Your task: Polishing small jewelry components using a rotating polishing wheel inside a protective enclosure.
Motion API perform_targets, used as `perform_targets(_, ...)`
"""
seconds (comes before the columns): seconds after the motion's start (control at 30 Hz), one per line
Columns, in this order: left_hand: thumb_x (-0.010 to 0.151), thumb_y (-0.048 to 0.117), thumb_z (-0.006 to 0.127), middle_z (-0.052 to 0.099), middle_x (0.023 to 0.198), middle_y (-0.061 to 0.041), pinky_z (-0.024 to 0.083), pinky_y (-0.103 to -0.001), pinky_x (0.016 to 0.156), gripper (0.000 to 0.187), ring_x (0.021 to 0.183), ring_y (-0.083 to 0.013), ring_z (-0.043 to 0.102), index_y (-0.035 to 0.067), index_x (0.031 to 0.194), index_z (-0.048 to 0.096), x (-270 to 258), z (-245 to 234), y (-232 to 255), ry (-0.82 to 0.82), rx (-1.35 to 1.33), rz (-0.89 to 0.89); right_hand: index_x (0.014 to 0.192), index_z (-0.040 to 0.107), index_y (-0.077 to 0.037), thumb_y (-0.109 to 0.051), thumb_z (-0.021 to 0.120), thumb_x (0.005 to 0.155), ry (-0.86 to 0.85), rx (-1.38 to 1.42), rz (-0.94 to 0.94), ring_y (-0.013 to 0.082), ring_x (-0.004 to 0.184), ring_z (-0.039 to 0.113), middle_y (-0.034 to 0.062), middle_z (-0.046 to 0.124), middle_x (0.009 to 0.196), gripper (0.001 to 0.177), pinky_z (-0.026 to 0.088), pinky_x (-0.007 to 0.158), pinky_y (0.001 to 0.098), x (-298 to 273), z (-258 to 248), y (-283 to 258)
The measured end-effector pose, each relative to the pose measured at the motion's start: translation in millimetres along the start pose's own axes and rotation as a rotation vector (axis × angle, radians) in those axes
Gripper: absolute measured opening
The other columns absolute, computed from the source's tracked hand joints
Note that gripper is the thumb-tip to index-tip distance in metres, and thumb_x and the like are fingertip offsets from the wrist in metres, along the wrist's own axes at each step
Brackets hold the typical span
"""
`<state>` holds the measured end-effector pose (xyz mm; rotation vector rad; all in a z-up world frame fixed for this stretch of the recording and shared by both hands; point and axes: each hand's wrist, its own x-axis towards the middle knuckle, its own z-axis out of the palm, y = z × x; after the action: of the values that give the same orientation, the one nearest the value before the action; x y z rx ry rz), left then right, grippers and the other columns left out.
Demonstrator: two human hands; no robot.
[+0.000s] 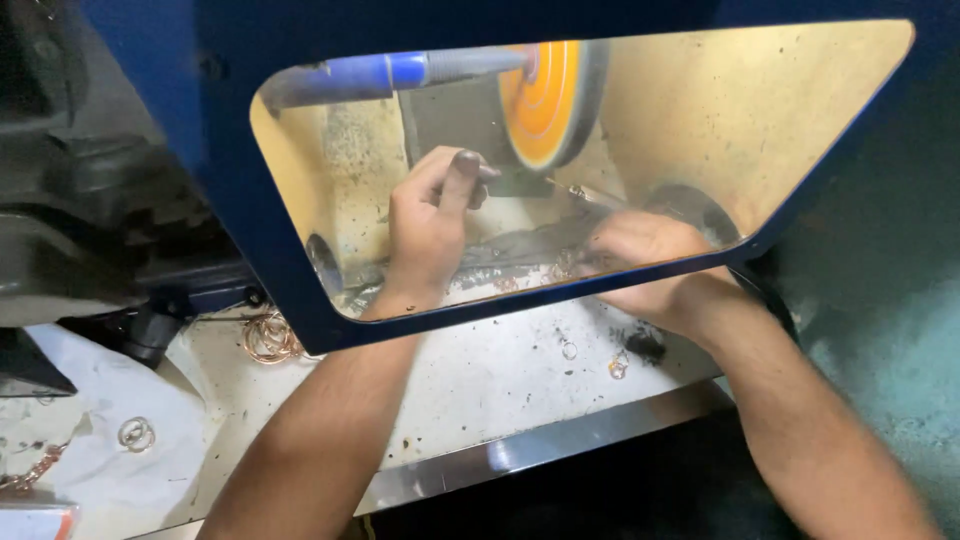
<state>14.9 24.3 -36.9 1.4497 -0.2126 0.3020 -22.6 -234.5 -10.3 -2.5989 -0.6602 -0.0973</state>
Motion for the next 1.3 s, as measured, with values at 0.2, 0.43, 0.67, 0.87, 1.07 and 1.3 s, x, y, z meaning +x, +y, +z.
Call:
perform_targets(0.2,0.108,0.044,0.054,0.063,0.083,-0.001,0.051,-0.031,0.081,0.044,0.08,-0.0101,0.056,0.013,0.081,0.071,-4.7,3.1,13.4,-0.053,0.052,-0.049,0.084,0.073,-0.012,-0.03,0.086,0.079,0.037,-0.265,-0.093,0.024,0.093,0.075,0.0044,0.075,0.08,0.022,0.056,0.095,0.0371,-22.4,-10.7,-2.9)
perform_targets(0.43,0.109,0.035,0.059,0.065,0.085,-0.002,0.051,-0.029,0.079,0.04,0.082,-0.0096,0.059,0.012,0.078,0.068,-5.7,4.7,13.2,-0.086,0.097,-0.002,0.079,0.07,-0.014,-0.024,0.087,0.081,0.05,-0.185,-0.112,0.0218,0.085,0.075,0.0017,0.073,0.075,0.02,0.056,0.089,0.0349,-27.2,-15.4,-0.8)
perform_targets(0.67,0.108,0.032,0.06,0.066,0.083,-0.001,0.053,-0.03,0.079,0.037,0.08,-0.0091,0.06,0.012,0.078,0.07,-7.3,4.9,17.9,-0.11,0.112,-0.033,0.086,0.075,-0.011,-0.016,0.084,0.083,0.147,-0.148,-0.068,0.0285,0.08,0.074,0.0074,0.074,0.073,0.011,0.057,0.08,0.0386,-38.2,-34.9,-27.1)
perform_targets(0.87,0.106,0.034,0.058,0.065,0.083,0.0,0.052,-0.03,0.077,0.036,0.08,-0.0115,0.06,0.011,0.081,0.07,-6.9,4.0,12.9,-0.126,0.149,-0.063,0.101,0.078,-0.012,-0.019,0.077,0.083,-0.228,0.091,0.085,0.0292,0.098,0.072,0.0077,0.079,0.1,0.02,0.053,0.091,0.0425,-78.0,-40.0,-26.8)
perform_targets(1.07,0.105,0.033,0.059,0.067,0.083,0.001,0.052,-0.028,0.075,0.034,0.078,-0.0099,0.061,0.012,0.082,0.072,-7.5,9.5,10.8,-0.133,0.163,-0.063,0.095,0.079,-0.014,-0.019,0.08,0.08,-0.302,0.106,0.099,0.0256,0.099,0.071,0.0033,0.077,0.103,0.016,0.052,0.09,0.0399,-86.2,-32.9,-27.5)
perform_targets(1.3,0.107,0.029,0.061,0.07,0.086,0.001,0.056,-0.03,0.078,0.03,0.081,-0.0093,0.064,0.014,0.083,0.072,-5.9,8.8,4.4,-0.144,0.142,-0.066,0.086,0.077,-0.015,-0.011,0.086,0.074,-0.148,0.132,0.184,0.0217,0.092,0.076,-0.0032,0.079,0.089,0.015,0.057,0.088,0.0366,-90.9,-20.0,-15.2)
